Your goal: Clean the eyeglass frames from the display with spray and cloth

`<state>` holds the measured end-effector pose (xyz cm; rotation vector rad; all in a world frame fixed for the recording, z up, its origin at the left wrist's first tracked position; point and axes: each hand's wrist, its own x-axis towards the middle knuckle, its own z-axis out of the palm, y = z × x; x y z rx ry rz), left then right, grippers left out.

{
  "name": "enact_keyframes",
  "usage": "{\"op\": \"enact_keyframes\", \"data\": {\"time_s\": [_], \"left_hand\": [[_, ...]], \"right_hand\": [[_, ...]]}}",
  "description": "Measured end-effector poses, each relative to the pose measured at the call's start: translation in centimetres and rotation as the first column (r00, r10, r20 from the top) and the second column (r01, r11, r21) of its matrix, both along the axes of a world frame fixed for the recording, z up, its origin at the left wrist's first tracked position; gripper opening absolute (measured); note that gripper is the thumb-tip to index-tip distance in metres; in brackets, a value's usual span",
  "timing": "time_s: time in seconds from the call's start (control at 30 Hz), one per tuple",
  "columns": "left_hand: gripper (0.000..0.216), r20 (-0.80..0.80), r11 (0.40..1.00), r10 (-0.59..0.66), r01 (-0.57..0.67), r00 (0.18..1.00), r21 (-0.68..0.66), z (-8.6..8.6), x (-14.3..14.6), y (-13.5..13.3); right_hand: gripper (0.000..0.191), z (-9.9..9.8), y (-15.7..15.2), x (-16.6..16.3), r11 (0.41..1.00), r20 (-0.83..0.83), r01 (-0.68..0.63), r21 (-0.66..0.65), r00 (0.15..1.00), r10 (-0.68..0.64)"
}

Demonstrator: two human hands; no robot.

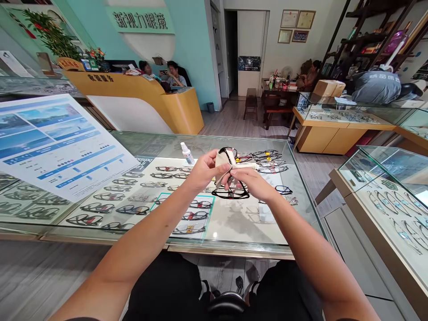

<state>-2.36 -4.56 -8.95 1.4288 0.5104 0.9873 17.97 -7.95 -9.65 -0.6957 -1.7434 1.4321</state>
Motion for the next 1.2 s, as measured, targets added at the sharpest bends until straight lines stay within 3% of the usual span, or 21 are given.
{"op": "enact_keyframes", "data": {"time_s": [0.3,0.5,0.67,0.77,0.97,1.2], "left_hand": [[0.05,0.047,0.989,0.143,-0.144,0.989,0.018,-0.1,0.5,-0.7],[0.053,-0.007,0.998,0.02,-0.019,1.0,0.056,0.0,-0.5,0.6],[0.054,-0.021,0.998,-0.035,0.036,0.999,0.059,0.5,-0.5,0.1],[0.054,-0.004,0.998,-0.025,0.025,1.0,0.061,0.7,0.1,-0.7],[0.052,0.046,0.992,0.115,-0.117,0.992,0.046,0.3,0.5,-1.3],[0.053,-0.068,0.995,-0.012,0.019,0.998,0.1,1.2,-1.2,0.2]], "right_hand": [[0.049,0.6,-0.5,0.0,0.999,0.061,-0.042,0.019,0.997,0.041],[0.04,1.0,-0.2,0.9,0.995,-0.008,0.093,0.02,0.996,-0.093],[0.04,0.8,-0.3,0.6,0.994,-0.037,0.106,0.008,0.994,-0.106],[0.042,0.6,-0.6,0.0,0.998,-0.011,0.053,0.043,0.999,-0.053],[0.044,0.6,-0.8,-0.3,0.995,0.006,-0.018,0.097,1.0,0.018],[0.044,1.1,-0.2,1.0,0.995,-0.013,0.093,0.026,0.996,-0.093]]}}
